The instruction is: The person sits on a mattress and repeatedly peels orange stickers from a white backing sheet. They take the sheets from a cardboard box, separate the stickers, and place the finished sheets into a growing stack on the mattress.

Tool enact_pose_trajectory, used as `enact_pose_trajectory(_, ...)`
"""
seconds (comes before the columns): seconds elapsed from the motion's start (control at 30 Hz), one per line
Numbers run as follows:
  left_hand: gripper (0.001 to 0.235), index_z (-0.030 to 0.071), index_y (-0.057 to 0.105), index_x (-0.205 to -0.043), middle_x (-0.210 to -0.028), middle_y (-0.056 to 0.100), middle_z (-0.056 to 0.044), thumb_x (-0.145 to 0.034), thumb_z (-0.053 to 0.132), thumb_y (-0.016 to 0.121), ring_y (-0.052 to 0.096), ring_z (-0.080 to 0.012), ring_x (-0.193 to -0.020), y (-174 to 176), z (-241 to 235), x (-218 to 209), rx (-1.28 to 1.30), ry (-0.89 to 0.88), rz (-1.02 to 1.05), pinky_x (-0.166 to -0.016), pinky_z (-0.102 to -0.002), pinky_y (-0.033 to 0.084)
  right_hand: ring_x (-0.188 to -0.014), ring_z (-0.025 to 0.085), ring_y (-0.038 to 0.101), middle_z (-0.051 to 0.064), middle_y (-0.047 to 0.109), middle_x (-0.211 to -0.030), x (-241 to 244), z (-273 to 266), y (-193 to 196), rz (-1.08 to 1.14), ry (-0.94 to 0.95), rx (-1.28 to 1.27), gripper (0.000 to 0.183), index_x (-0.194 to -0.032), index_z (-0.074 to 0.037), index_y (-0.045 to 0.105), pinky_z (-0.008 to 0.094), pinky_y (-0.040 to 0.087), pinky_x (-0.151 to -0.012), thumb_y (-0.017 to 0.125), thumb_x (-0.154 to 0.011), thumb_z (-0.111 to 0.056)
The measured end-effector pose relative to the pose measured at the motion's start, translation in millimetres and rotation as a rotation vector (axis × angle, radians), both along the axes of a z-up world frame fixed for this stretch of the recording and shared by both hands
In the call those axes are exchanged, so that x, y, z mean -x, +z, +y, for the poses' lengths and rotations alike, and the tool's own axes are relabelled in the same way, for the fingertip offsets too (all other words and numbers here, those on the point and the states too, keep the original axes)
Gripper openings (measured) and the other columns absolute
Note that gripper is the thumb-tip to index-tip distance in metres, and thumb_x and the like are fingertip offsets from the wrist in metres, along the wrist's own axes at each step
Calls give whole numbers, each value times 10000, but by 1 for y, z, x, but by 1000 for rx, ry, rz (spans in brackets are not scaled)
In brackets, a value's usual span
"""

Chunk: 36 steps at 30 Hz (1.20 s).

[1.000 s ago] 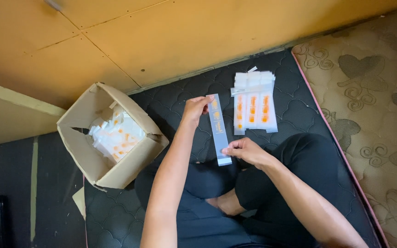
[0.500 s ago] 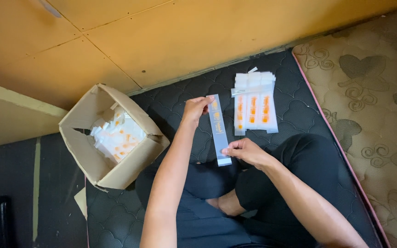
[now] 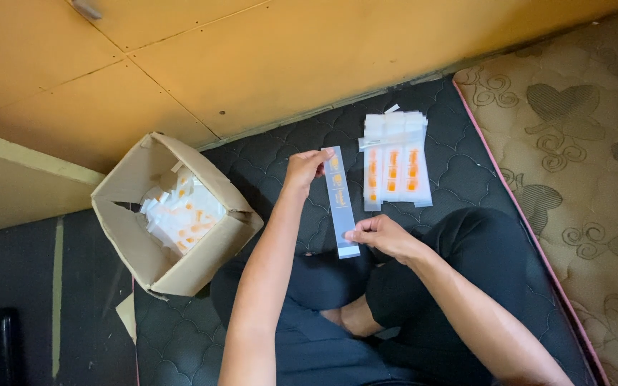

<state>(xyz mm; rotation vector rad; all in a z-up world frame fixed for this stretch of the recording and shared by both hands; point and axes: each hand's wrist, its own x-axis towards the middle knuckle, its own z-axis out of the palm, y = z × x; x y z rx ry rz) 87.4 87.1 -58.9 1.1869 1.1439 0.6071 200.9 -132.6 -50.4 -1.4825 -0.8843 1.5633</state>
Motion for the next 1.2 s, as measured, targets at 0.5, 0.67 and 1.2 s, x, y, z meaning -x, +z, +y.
enact_pose_trajectory(0.5,215,38,766,-774,-588,637,-72,-813,238,835,611,-130,-490,8,-4,2,18,9,-21,-488,-215,473,-582,73,445,35,556,-648,5,-1,11,-25,-27,-8,211,-730,-32,749,237,322,-523,740,-908,-145)
enact_pose_trajectory(0.67,219,45,758,-756,-567,619,-59,-817,240,835,599,-123,-480,-3,0,2,15,5,-18,-483,-212,468,-579,84,457,44,568,-651,3,0,-1,-20,-16,-5,211,-745,-27,760,246,333,-529,735,-911,-154)
enact_pose_trajectory(1.2,194,61,763,-777,-553,614,-66,-810,236,839,594,-118,-473,2,3,10,25,67,-22,-467,-220,482,-574,85,423,24,514,-598,4,0,28,-79,-78,-22,212,-725,-52,723,262,307,-532,779,-879,-186)
